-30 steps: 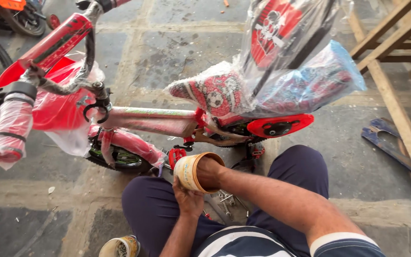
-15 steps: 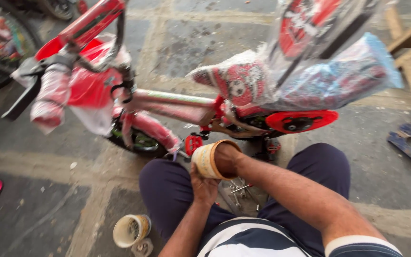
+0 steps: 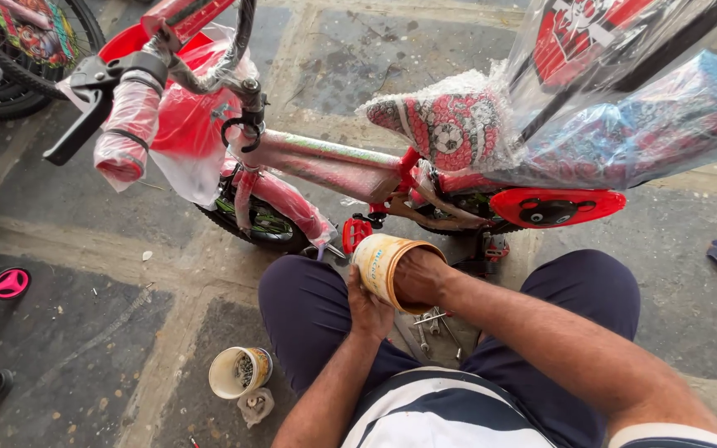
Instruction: The person sits on the ground and selects a bolt from a container. They then insert the bolt into the bicycle's crankset area and use a wrench to tighten it, securing the component to the frame.
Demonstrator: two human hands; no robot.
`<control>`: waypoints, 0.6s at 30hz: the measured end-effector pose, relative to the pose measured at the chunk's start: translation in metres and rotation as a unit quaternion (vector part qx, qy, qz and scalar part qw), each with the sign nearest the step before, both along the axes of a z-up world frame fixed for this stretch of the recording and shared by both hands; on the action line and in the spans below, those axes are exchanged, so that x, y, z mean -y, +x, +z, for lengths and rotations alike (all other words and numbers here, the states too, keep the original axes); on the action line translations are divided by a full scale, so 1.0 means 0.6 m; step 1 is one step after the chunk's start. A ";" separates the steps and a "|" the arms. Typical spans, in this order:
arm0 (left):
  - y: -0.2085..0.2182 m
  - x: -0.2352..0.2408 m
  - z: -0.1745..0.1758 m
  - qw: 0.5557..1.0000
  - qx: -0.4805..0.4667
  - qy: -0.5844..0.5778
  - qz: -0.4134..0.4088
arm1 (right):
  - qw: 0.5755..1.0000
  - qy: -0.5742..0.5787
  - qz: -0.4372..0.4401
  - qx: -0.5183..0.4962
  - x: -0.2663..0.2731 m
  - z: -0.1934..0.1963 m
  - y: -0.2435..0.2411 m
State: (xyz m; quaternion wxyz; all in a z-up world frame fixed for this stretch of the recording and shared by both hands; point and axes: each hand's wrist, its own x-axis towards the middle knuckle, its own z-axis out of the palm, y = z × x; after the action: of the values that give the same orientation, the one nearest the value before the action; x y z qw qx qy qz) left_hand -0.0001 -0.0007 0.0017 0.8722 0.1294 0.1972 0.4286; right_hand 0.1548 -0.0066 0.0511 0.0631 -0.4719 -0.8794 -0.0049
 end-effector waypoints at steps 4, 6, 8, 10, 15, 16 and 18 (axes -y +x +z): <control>0.005 -0.001 -0.004 1.000 -0.015 -0.016 0.000 | 0.999 0.014 0.000 -0.037 0.008 0.054 -0.005; 0.005 -0.002 -0.006 0.999 -0.019 -0.028 0.009 | 0.998 -0.055 -0.034 0.008 0.016 0.095 -0.007; 0.003 -0.004 -0.012 0.998 -0.020 -0.045 0.031 | 0.968 -0.202 -0.092 0.114 0.028 0.134 -0.006; -0.001 -0.005 -0.023 0.998 -0.003 -0.050 0.027 | 0.972 -0.068 -0.157 -0.159 0.053 0.159 0.006; -0.008 -0.005 -0.040 0.999 0.033 -0.019 0.039 | 0.713 -0.129 -0.262 -0.637 0.128 0.131 0.054; -0.008 -0.008 -0.037 0.998 0.038 -0.023 0.034 | 0.664 -0.146 -0.281 -0.677 0.133 0.115 0.063; -0.009 -0.006 -0.029 0.998 0.028 -0.037 0.031 | 0.595 -0.166 -0.302 -0.726 0.145 0.080 0.075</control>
State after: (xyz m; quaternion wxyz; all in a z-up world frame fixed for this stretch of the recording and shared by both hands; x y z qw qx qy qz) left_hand -0.0057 0.0028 -0.0155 0.8678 0.0784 0.1925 0.4514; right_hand 0.2000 -0.0936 0.0989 0.5961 -0.5609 -0.3357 0.4662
